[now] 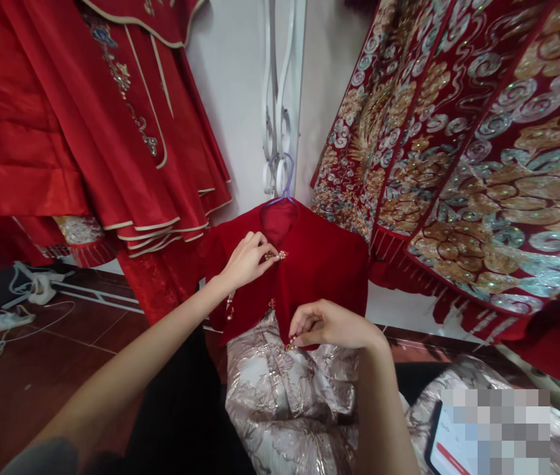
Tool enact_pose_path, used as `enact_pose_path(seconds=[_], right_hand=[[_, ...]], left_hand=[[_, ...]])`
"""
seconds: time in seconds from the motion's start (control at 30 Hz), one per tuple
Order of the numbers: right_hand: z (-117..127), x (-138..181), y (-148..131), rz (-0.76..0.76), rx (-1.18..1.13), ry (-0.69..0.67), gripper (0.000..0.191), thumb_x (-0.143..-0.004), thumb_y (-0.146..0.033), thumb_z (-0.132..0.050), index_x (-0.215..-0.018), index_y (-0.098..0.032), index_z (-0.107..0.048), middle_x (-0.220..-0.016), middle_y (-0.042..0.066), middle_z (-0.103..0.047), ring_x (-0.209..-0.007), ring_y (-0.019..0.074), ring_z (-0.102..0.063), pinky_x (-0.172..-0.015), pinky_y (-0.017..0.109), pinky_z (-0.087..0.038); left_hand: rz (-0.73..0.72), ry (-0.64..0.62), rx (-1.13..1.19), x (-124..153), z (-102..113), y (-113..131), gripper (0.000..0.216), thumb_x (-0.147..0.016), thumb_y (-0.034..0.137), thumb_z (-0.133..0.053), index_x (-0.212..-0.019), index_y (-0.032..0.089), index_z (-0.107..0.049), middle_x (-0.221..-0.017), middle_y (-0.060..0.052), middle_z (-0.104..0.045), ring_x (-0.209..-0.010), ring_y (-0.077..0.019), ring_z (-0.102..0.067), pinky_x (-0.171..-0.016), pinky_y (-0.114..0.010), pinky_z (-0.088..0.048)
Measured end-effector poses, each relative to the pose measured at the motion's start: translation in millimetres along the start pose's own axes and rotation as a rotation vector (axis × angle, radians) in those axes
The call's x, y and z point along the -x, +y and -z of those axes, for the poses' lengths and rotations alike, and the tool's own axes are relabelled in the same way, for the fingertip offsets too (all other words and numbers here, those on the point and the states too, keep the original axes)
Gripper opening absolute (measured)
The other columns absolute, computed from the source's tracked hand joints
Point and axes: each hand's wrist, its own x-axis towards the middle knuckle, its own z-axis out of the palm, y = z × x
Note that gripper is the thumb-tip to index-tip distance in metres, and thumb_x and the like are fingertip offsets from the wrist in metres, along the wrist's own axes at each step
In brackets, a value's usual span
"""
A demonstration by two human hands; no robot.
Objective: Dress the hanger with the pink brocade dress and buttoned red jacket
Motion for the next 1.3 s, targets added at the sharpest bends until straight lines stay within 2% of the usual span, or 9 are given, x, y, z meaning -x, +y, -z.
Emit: enact_pose_path(seconds=[0.13, 0.33, 0.5, 0.63, 0.7, 0.87, 1.0, 1.13, 1.3], right_hand=[[6, 13, -3, 0.016, 0.033, 0.062, 0.025, -0.077, -0.036, -0.068, -0.092, -0.016, -0.065, -0.088, 0.005, -0.07, -0.082, 0.0147, -0.064, -0.077, 0.029, -0.049], [9, 7, 0, 0.132, 0.088, 0.417, 0.026, -0.081, -0.041, -0.062, -0.097, -0.02, -0.063, -0.103, 0.006, -0.067, -0.1, 0.0185, -0.062, -0.094, 0.037, -0.047], [0, -35, 0, 0.364, 0.059, 0.831, 0.028, -0.081, -0.041, -0.062, -0.101, -0.022, -0.061, -0.112, 0.006, -0.064, -0.111, 0.0199, -0.058, -0.105, 0.04, -0.04], [-7, -89, -23, 0.58, -0.03, 0.885, 0.042, -0.086, -0.049, -0.052, -0.12, -0.023, -0.051, -0.129, 0.009, -0.055, -0.122, 0.0204, -0.05, -0.108, 0.038, -0.037], [-9, -114, -37, 0.495, 0.007, 0.869, 0.06, -0.085, -0.056, -0.047, -0.134, -0.023, -0.039, -0.143, 0.011, -0.04, -0.134, 0.0234, -0.035, -0.112, 0.042, -0.029], [-10, -133, -45, -0.063, 0.128, 0.996, 0.106, -0.075, -0.071, -0.047, -0.144, 0.002, -0.012, -0.148, 0.032, -0.014, -0.14, 0.0433, -0.006, -0.109, 0.061, -0.012], [-4, -112, -15, 0.017, 0.341, 1.187, 0.101, -0.078, -0.067, -0.046, -0.142, 0.003, -0.012, -0.146, 0.034, -0.018, -0.138, 0.0428, -0.015, -0.108, 0.057, -0.018], [13, -85, 12, 0.042, 0.49, 1.17, 0.087, -0.084, -0.064, -0.038, -0.14, 0.001, -0.021, -0.137, 0.031, -0.037, -0.13, 0.037, -0.037, -0.105, 0.049, -0.03], [46, -60, 16, 0.027, 0.691, 1.21, 0.073, -0.089, -0.056, -0.034, -0.134, 0.001, -0.033, -0.13, 0.03, -0.047, -0.124, 0.0356, -0.045, -0.101, 0.046, -0.036]], left_hand=[[-0.196, -0.013, 0.05, -8, 3, -6, 0.016, -0.086, 0.031, -0.052, -0.09, 0.019, -0.062, -0.093, -0.004, -0.059, -0.095, -0.0192, -0.05, -0.098, -0.042, -0.032], [-0.324, -0.007, 0.0, -11, 1, -10, 0.016, -0.089, 0.025, -0.044, -0.088, 0.019, -0.058, -0.073, 0.001, -0.059, -0.075, -0.0135, -0.055, -0.111, -0.047, -0.017], [-0.406, 0.002, -0.113, -15, -6, -13, 0.022, -0.092, 0.022, -0.038, -0.086, 0.019, -0.059, -0.072, 0.001, -0.058, -0.074, -0.014, -0.056, -0.112, -0.049, -0.016], [-0.414, -0.062, -0.2, -21, -12, -19, 0.023, -0.093, 0.022, -0.036, -0.095, 0.016, -0.058, -0.087, -0.005, -0.063, -0.086, -0.0178, -0.059, -0.108, -0.047, -0.024], [-0.387, -0.1, -0.288, -24, -12, -22, 0.024, -0.09, 0.019, -0.036, -0.099, 0.012, -0.058, -0.098, -0.011, -0.062, -0.094, -0.0221, -0.057, -0.1, -0.045, -0.032], [-0.336, -0.163, -0.376, -24, 6, -28, 0.026, -0.085, 0.019, -0.04, -0.1, 0.009, -0.059, -0.099, -0.017, -0.06, -0.089, -0.0262, -0.056, -0.088, -0.042, -0.036], [-0.301, -0.188, -0.323, -9, 24, -39, 0.023, -0.084, 0.019, -0.041, -0.084, 0.013, -0.063, -0.08, -0.014, -0.063, -0.082, -0.0248, -0.056, -0.098, -0.044, -0.03], [-0.239, -0.242, -0.131, 10, 32, -56, 0.023, -0.078, 0.015, -0.046, -0.065, 0.021, -0.063, -0.051, -0.006, -0.055, -0.078, -0.0247, -0.053, -0.106, -0.049, -0.023], [-0.185, -0.229, -0.076, 7, 46, -75, 0.027, -0.069, 0.013, -0.048, -0.048, 0.026, -0.057, -0.04, -0.004, -0.041, -0.084, -0.0254, -0.051, -0.111, -0.051, -0.016]])
